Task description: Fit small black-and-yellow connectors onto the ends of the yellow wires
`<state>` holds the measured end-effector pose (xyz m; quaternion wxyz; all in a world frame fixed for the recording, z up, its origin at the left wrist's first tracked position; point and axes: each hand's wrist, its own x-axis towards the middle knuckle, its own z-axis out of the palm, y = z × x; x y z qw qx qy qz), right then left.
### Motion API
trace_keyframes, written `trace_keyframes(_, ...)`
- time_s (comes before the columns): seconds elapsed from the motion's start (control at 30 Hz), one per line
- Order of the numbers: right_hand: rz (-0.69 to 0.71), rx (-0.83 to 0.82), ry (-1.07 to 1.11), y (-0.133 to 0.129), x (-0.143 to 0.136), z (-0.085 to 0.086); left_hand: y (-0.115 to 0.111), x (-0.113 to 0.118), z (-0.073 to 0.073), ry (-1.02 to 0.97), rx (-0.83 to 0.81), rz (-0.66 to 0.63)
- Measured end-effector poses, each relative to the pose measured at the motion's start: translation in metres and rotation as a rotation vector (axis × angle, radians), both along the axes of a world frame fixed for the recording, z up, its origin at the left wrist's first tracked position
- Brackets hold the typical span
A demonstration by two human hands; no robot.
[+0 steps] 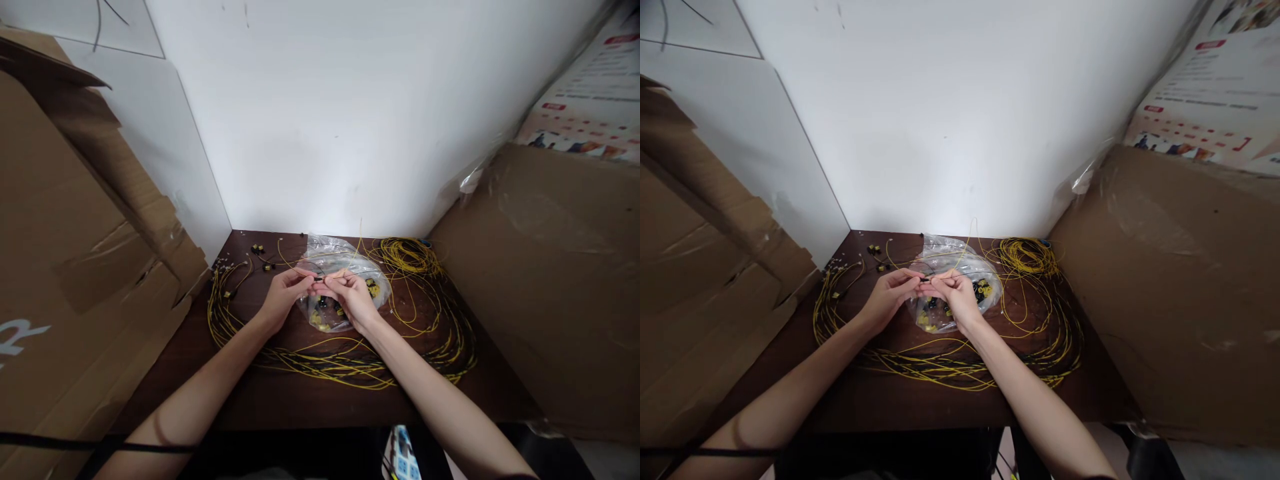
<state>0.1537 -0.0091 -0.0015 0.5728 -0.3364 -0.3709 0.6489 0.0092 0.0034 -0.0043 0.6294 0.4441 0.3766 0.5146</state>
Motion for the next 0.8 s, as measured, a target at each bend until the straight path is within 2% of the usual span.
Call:
trace_keyframes(0.2,-0.03,0.018,-0.037,0.0,0.001,0.0,0.003,-0.003,-0.005,0.059,0.041,0.032)
trace_keyframes(0.33,-0.028,0.031,-0.069,0.001,0.001,-0.002,0.001,-0.002,0.0,0.077,0.056,0.065)
trace_keyframes(0.47,-0.086,0.051,-0.141,0.001,-0.001,-0.004,-0.001,0.0,0.004,0.159,0.081,0.086)
trace_keyframes(0.8,-0.214,0.244,-0.404,0.001,0.003,-0.002,-0.003,0.002,0.008,0.212,0.088,0.128)
